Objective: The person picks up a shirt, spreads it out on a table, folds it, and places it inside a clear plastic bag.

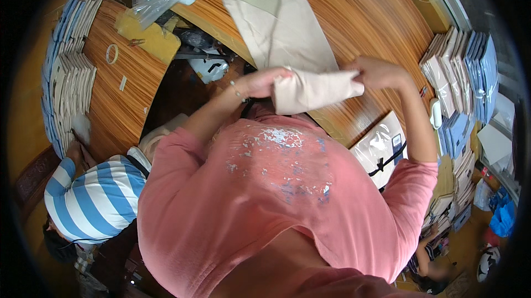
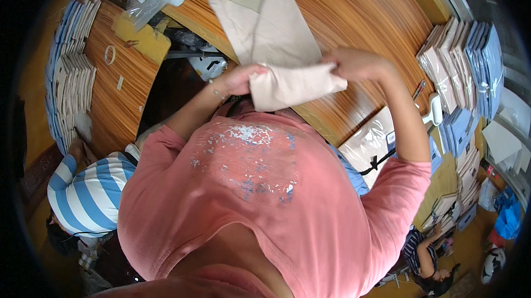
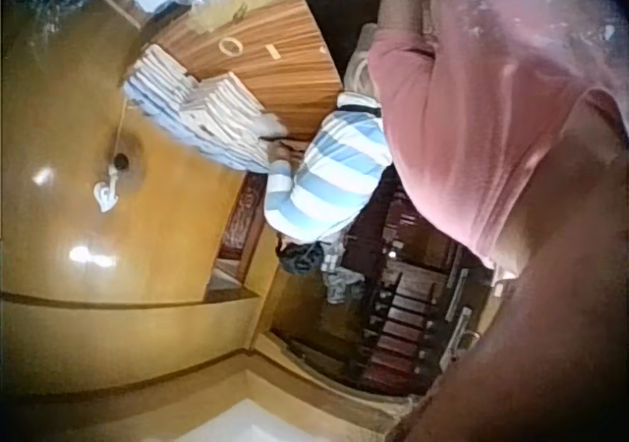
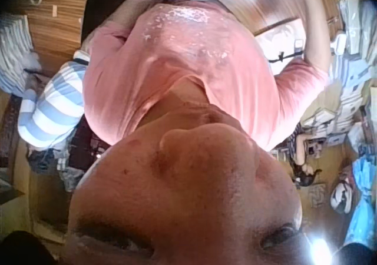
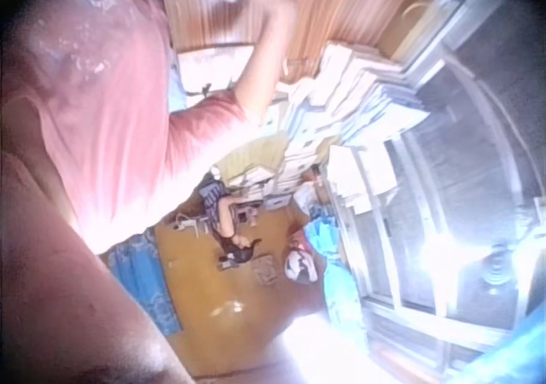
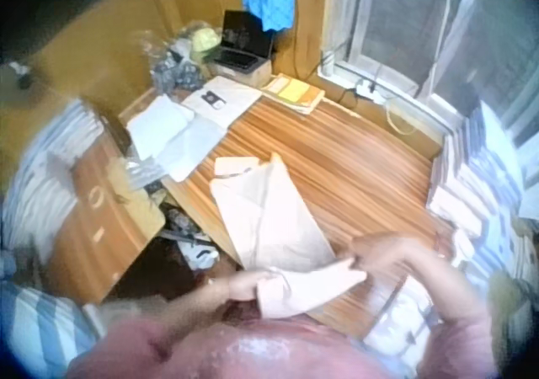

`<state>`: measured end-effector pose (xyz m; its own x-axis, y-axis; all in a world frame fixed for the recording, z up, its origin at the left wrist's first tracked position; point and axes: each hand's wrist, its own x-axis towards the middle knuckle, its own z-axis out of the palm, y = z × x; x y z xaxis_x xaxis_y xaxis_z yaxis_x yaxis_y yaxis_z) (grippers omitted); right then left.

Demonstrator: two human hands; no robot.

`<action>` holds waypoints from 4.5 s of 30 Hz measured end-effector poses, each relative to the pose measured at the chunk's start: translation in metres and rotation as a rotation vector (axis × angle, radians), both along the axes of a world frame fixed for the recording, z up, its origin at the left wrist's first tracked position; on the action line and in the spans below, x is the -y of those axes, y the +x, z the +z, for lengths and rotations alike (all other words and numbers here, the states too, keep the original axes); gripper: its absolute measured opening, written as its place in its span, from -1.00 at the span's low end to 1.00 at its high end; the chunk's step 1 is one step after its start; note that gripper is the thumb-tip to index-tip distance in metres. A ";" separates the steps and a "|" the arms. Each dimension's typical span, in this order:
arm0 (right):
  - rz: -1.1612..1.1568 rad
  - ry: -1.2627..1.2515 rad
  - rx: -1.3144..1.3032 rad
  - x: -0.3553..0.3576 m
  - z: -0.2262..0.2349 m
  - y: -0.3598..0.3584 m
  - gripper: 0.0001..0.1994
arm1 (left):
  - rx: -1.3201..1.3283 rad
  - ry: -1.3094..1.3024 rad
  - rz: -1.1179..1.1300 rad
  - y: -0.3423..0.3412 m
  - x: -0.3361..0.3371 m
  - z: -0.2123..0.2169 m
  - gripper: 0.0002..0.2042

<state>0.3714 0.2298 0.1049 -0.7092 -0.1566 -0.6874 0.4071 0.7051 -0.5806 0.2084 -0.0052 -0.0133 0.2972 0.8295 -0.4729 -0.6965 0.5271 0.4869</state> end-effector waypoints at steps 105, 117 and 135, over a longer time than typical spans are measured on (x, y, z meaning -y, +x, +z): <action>-0.710 0.897 -0.693 0.005 -0.173 -0.140 -0.37 | -1.271 0.355 0.935 -0.095 -0.058 -0.045 -0.35; -1.428 0.104 -0.349 -0.050 -0.147 -0.163 -0.73 | -0.607 -0.122 0.782 -0.134 -0.095 -0.039 -0.74; -1.049 0.532 -0.741 0.144 -0.063 0.047 -0.71 | -1.398 1.178 -0.465 -0.123 -0.053 0.007 -0.70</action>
